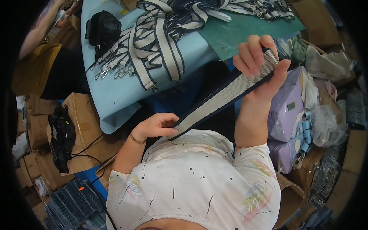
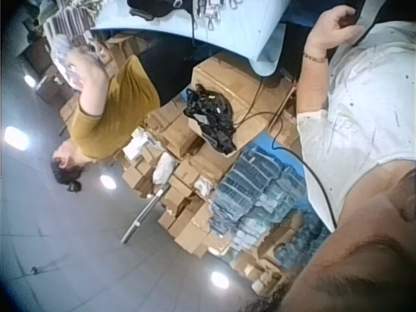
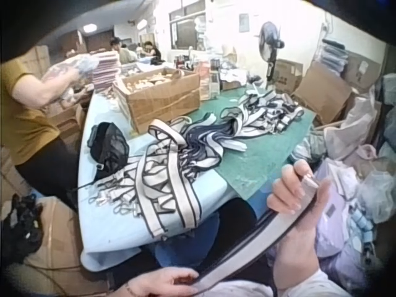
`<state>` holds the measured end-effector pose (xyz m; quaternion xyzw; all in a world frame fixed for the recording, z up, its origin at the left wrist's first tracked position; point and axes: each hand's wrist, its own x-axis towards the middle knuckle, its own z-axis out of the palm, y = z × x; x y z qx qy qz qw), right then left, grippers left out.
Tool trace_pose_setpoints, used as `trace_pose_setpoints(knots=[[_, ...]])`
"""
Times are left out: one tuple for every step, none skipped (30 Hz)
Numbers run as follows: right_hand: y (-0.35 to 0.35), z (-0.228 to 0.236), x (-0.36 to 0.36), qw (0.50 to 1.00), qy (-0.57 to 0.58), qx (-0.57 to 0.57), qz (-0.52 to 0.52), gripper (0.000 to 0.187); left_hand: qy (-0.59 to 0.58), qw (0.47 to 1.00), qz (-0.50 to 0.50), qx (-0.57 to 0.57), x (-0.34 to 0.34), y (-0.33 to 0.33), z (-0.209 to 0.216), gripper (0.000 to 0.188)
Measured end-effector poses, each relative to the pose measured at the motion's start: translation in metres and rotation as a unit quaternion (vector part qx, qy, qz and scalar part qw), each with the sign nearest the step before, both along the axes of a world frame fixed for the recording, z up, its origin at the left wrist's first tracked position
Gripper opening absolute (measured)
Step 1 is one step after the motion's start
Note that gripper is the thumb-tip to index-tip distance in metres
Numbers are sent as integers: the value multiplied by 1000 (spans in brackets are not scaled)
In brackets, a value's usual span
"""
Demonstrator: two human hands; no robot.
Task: Assembling and inspecting striped fabric straps by attaching metal buckles and paper tags.
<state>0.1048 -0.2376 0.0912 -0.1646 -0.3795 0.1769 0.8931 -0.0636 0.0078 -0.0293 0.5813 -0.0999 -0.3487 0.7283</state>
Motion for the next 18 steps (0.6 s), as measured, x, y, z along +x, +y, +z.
trace_pose_setpoints(knots=[[-2,-2,0,1000,5,-3,-13,50,0,1000,0,-1,0,-4,3,29],[-4,-5,1,1000,11,-6,-26,50,4,999,23,-28,-2,-8,7,27],[-6,-7,1,1000,12,-7,-24,50,9,997,47,-54,-4,-11,11,25],[-8,-10,1,998,22,-16,-49,49,10,997,49,-55,-6,-13,14,25],[-9,-12,1,996,32,-25,-74,49,15,996,64,-58,-8,-14,18,23],[-9,-14,1,997,33,-24,-72,49,19,995,79,-60,-10,-15,21,21],[-9,-17,1,994,46,-37,-95,48,20,995,81,-59,-12,-17,24,21],[-9,-19,2,990,59,-50,-118,47,8,992,122,-43,-15,-20,26,20],[-9,-24,2,990,60,-49,-116,47,-4,986,162,-27,-17,-21,27,19],[-9,-29,3,988,66,-61,-124,46,-3,986,164,-25,-20,-22,26,19],[-9,-34,4,986,72,-73,-132,45,-27,984,175,27,-22,-21,26,16],[-9,-39,3,986,74,-71,-129,45,-50,978,186,79,-24,-21,24,15],[-9,-43,2,983,80,-85,-143,44,-48,978,188,81,-24,-21,22,15],[-9,-47,2,979,85,-98,-156,43,-111,961,204,149,-25,-21,20,16],[-10,-49,2,980,88,-96,-153,43,-172,936,217,217,-26,-22,18,20],[-11,-52,2,978,98,-95,-159,42,-169,935,219,220,-29,-23,12,20],[-13,-54,3,976,108,-94,-165,41,-102,945,262,169,-33,-24,3,24],[-14,-58,4,977,117,-84,-154,40,-35,946,302,116,-34,-24,-2,29]])
